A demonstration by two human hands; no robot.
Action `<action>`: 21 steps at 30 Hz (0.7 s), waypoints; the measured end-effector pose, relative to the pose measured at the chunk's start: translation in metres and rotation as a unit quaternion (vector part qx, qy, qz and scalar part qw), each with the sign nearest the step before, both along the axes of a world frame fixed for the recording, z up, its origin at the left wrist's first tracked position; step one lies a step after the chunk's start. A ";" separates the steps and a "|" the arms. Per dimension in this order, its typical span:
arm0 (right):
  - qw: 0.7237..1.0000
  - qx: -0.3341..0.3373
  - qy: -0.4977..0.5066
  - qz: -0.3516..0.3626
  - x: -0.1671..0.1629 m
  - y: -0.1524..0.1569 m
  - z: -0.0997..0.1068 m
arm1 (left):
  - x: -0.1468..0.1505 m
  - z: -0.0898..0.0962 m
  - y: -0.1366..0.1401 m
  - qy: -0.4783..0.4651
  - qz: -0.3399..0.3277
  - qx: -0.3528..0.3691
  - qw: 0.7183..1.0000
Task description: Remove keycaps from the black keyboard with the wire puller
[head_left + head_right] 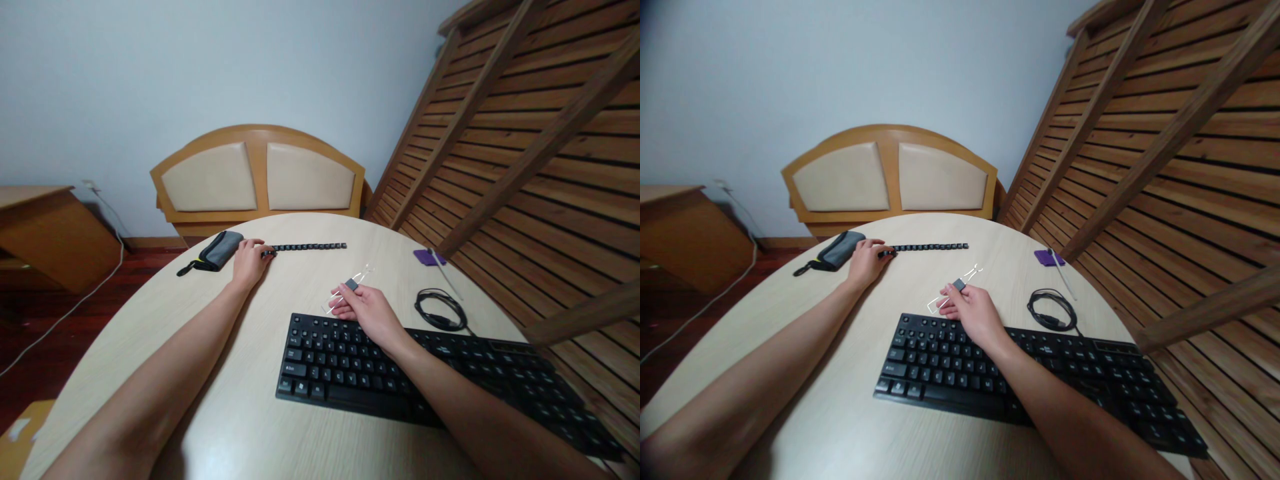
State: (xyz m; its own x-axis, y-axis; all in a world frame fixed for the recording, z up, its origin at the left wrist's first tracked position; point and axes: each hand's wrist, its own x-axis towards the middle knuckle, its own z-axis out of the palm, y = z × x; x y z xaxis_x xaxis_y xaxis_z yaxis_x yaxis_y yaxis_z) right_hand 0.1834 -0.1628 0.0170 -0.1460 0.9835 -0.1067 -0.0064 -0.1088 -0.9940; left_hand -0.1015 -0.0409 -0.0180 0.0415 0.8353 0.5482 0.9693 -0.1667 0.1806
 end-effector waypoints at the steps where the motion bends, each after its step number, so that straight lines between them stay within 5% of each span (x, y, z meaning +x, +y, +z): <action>1: 1.000 0.000 0.002 0.000 0.000 0.000 0.000 | 0.000 0.000 0.000 0.000 0.001 0.000 1.000; 16: 0.999 -0.034 0.009 -0.015 -0.004 -0.002 0.007 | -0.002 -0.001 0.001 -0.016 -0.007 0.015 1.000; 21: 1.000 -0.005 -0.018 0.003 -0.003 -0.004 0.005 | 0.014 0.011 -0.015 -0.019 -0.075 0.018 0.997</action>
State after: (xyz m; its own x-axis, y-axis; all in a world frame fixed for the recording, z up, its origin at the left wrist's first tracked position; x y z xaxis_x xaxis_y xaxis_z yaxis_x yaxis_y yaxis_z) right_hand 0.1803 -0.1667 0.0225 -0.1471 0.9817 -0.1212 0.0290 -0.1182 -0.9926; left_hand -0.0871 -0.0562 -0.0071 0.1437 0.8005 0.5818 0.9253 -0.3172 0.2079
